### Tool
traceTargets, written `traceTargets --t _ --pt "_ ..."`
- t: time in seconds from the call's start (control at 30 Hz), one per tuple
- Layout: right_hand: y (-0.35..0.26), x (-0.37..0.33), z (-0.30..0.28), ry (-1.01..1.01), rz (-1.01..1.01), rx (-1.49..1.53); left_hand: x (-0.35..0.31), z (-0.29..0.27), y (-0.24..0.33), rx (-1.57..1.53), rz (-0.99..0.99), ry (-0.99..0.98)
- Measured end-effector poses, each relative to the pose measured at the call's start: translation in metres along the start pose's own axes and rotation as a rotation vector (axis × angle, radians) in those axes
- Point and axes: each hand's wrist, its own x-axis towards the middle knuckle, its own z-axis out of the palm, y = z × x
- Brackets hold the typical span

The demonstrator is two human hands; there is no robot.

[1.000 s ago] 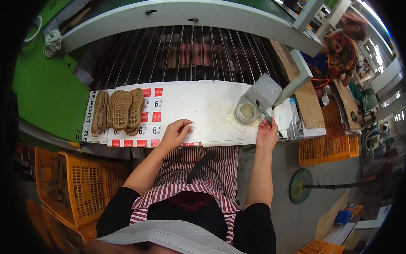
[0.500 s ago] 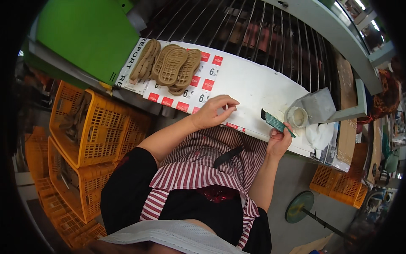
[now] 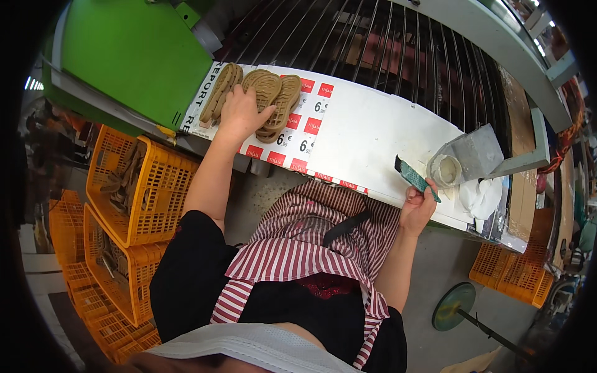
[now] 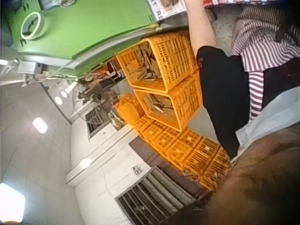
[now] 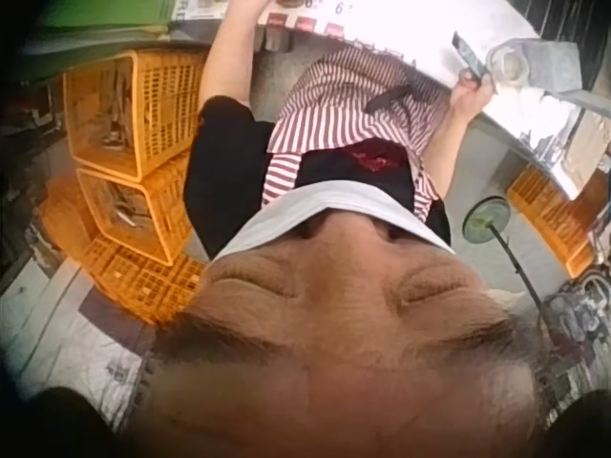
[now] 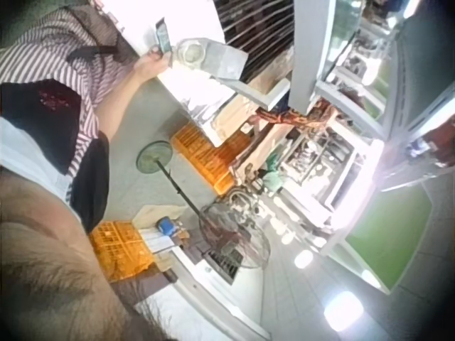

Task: The person stacks shoe soles on a workstation, applies adhesive to each sole using an applicator tool, and places the soles onto an overhead conveyor belt.

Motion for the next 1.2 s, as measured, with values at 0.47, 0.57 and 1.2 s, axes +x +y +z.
traceTargets --t 0.47,0.57,1.2 --pt "-0.015 -0.001 -0.008 -0.035 0.099 0.226 -0.012 0.003 -0.017 -1.95 -0.177 -0.307" --pt "-0.029 -0.003 -0.013 -0.064 0.114 0.348 -0.02 0.014 0.02 -2.769 -0.234 -0.909" --pt "-0.107 0.027 0.012 0.143 -0.212 -1.004 -0.055 0.052 0.087 -2.425 0.25 -0.999"
